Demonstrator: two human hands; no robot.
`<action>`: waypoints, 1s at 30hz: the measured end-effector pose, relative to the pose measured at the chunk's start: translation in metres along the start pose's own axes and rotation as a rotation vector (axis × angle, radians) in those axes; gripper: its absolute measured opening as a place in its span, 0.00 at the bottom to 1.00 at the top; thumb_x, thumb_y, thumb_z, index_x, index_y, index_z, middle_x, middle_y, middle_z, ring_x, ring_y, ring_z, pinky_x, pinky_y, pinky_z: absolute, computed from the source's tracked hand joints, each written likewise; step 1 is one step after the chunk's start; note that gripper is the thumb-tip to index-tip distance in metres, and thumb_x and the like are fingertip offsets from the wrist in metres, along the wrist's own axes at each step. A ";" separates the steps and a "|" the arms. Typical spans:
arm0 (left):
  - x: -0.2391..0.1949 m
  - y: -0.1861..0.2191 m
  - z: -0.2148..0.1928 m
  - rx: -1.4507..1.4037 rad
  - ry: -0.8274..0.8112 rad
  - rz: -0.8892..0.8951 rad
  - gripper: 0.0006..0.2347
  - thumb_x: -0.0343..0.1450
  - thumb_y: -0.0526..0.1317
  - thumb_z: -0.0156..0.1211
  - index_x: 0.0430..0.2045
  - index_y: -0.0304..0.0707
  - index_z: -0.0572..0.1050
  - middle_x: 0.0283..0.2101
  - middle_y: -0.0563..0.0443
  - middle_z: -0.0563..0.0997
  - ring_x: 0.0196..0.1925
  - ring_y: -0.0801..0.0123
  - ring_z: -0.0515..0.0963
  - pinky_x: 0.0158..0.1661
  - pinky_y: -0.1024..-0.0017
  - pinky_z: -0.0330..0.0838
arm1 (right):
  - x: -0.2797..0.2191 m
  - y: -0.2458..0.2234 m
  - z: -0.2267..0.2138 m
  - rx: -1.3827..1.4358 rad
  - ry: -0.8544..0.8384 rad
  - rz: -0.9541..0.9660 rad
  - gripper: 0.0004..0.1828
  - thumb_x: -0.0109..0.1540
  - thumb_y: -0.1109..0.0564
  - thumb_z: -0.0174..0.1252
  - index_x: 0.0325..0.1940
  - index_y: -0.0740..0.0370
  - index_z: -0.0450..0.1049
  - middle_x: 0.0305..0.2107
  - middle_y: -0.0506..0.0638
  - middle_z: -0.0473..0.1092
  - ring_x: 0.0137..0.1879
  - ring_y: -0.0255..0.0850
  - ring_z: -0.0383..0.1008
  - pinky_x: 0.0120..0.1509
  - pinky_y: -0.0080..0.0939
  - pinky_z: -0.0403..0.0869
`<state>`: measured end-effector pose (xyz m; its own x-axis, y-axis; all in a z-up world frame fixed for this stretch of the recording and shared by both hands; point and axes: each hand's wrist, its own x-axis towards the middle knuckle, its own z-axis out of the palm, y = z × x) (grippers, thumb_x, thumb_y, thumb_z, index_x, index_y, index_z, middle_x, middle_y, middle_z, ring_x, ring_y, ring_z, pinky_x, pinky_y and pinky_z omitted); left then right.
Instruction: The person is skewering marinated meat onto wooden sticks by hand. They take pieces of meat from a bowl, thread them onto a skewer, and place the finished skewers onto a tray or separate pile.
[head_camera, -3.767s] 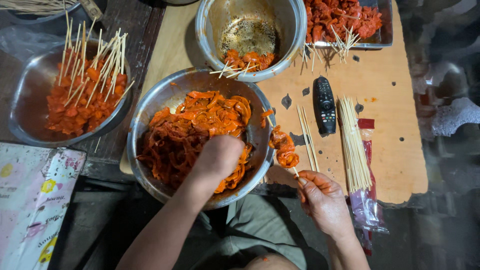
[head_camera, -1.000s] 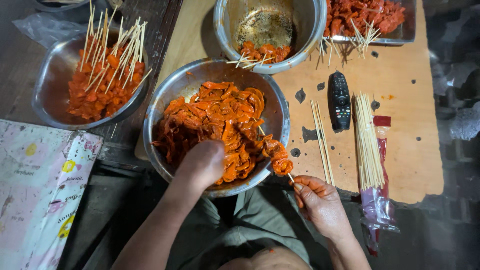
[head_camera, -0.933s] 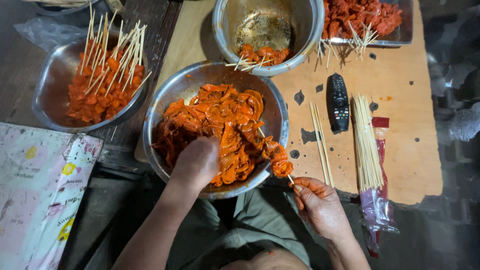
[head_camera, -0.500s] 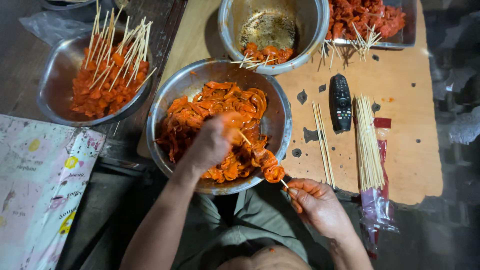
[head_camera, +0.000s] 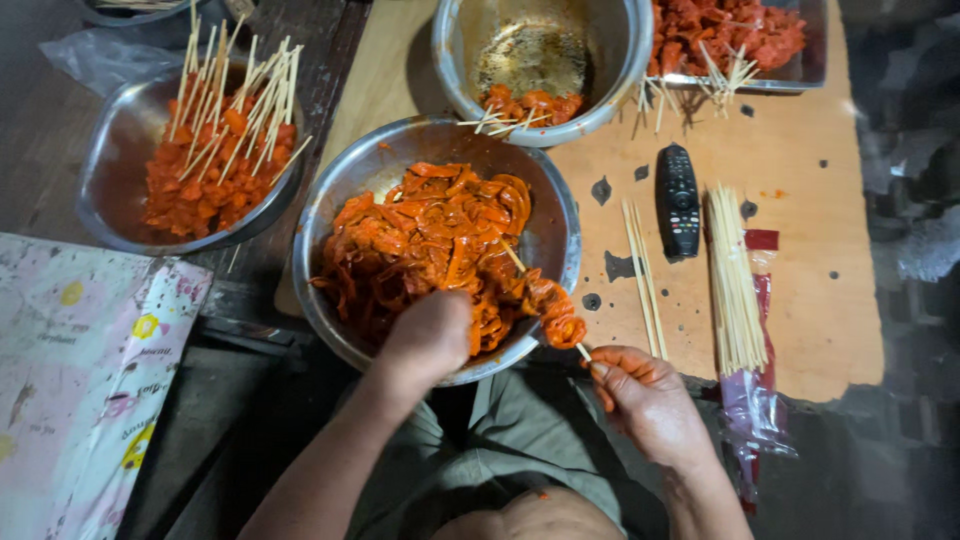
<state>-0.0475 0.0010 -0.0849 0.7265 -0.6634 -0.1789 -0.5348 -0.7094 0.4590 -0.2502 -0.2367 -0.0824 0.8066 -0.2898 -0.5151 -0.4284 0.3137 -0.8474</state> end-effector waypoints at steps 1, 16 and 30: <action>0.001 -0.007 -0.002 -0.034 -0.030 -0.003 0.05 0.62 0.31 0.59 0.28 0.30 0.78 0.31 0.33 0.82 0.37 0.41 0.81 0.40 0.53 0.75 | -0.002 0.002 0.000 0.035 -0.033 -0.019 0.10 0.65 0.59 0.56 0.46 0.67 0.79 0.17 0.44 0.66 0.19 0.30 0.58 0.21 0.31 0.57; -0.011 0.008 -0.036 -1.362 0.272 -0.065 0.10 0.74 0.33 0.57 0.46 0.26 0.77 0.44 0.49 0.82 0.43 0.73 0.80 0.43 0.77 0.78 | -0.004 0.021 0.026 0.078 -0.151 0.019 0.10 0.65 0.59 0.56 0.46 0.66 0.79 0.16 0.46 0.66 0.15 0.30 0.55 0.17 0.32 0.54; -0.020 -0.002 -0.025 -1.494 0.306 -0.219 0.12 0.73 0.36 0.56 0.48 0.30 0.79 0.34 0.54 0.78 0.28 0.79 0.70 0.29 0.78 0.67 | -0.009 0.027 0.036 -0.049 -0.170 -0.020 0.12 0.64 0.58 0.55 0.48 0.65 0.80 0.18 0.45 0.67 0.20 0.30 0.59 0.22 0.30 0.58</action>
<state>-0.0500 0.0214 -0.0604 0.8884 -0.3762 -0.2630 0.3609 0.2184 0.9067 -0.2544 -0.1932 -0.0966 0.8707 -0.1377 -0.4722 -0.4274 0.2634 -0.8649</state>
